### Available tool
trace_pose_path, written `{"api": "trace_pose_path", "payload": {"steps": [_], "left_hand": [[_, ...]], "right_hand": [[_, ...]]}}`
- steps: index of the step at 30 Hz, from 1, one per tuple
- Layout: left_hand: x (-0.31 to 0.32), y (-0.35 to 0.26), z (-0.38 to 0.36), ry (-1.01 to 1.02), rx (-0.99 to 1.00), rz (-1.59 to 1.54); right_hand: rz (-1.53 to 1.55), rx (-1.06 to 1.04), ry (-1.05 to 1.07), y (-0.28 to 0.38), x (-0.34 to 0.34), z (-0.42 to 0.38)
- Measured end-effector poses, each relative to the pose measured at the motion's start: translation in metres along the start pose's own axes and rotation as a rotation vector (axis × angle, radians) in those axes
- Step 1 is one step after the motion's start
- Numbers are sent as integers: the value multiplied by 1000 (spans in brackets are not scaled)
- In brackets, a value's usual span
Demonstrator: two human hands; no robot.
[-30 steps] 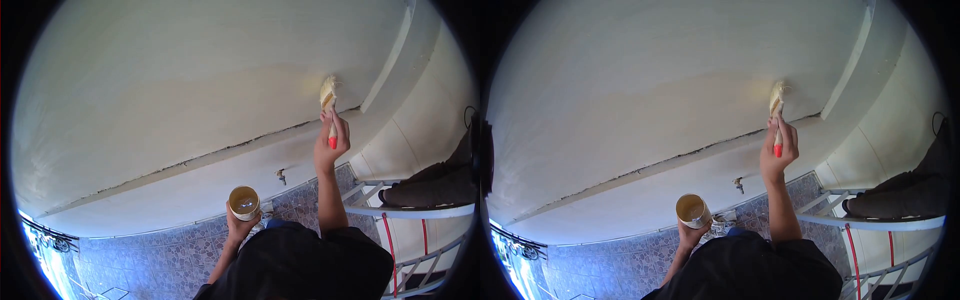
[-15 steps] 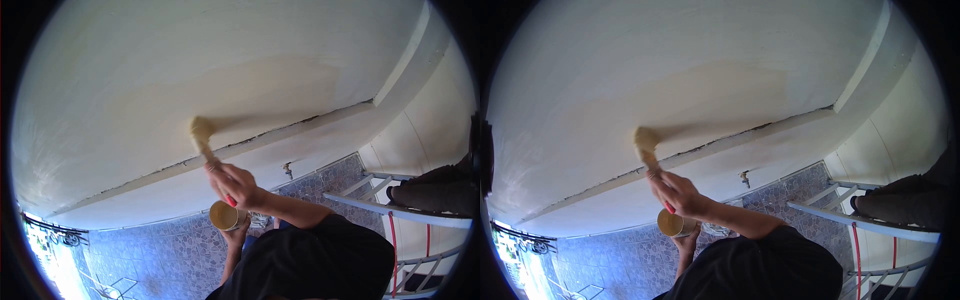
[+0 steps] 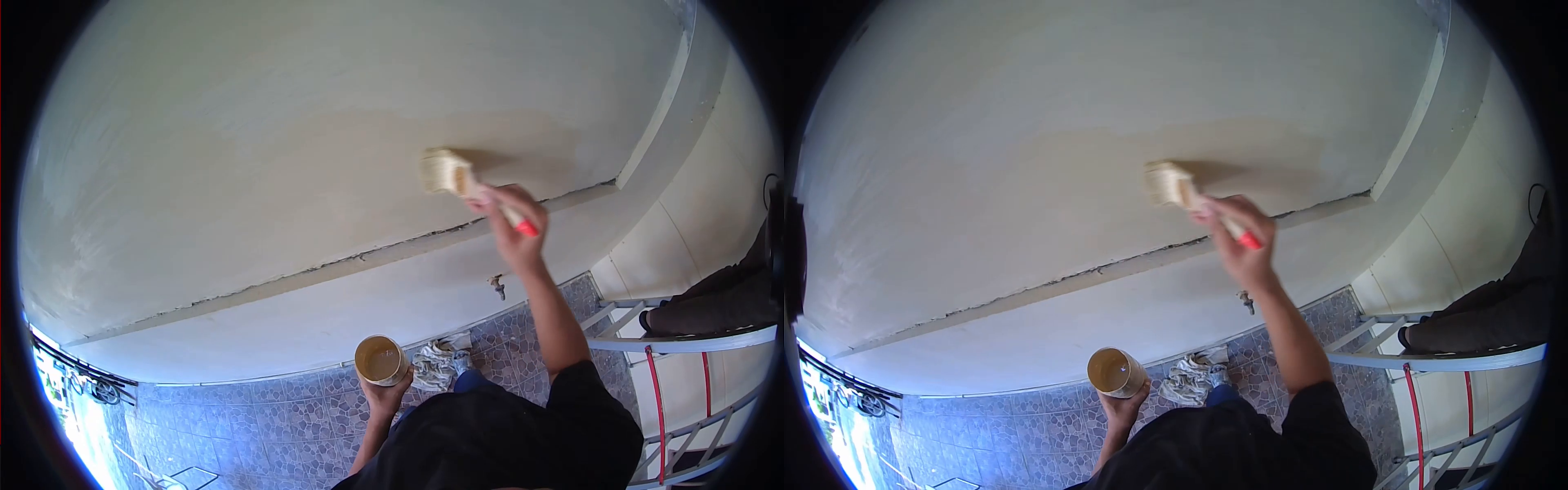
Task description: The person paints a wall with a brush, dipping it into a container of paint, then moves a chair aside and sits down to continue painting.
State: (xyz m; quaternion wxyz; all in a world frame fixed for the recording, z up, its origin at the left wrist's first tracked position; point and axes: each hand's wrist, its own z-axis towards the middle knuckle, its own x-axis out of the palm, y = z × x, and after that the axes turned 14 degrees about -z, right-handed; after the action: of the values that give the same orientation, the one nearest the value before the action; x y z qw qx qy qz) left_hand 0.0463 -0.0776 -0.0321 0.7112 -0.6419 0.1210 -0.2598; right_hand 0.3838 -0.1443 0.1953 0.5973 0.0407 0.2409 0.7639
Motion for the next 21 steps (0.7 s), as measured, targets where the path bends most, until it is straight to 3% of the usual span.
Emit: {"api": "trace_pose_path", "payload": {"steps": [2,4,6,8,11,15,16,21], "left_hand": [[-11,1,1,-9,69,-14],[-28,11,0,45,-73,11],[-36,0,-2,47,-42,24],[-43,-8,1,49,-4,31],[-59,-17,-8,47,13,32],[-83,-21,-13,21,20,-8],[-90,-15,-14,-3,31,-13],[-106,-30,-16,-83,85,29]], "right_hand": [[-16,58,-79,-3,-21,3],[-72,134,-205,-10,-39,2],[-95,156,-276,-6,-49,3],[-165,362,-486,5,-51,13],[-263,283,-580,39,-12,31],[-597,-40,-421,100,87,35],[-583,-162,-420,114,120,32],[-242,-216,-64,190,244,-11]]}}
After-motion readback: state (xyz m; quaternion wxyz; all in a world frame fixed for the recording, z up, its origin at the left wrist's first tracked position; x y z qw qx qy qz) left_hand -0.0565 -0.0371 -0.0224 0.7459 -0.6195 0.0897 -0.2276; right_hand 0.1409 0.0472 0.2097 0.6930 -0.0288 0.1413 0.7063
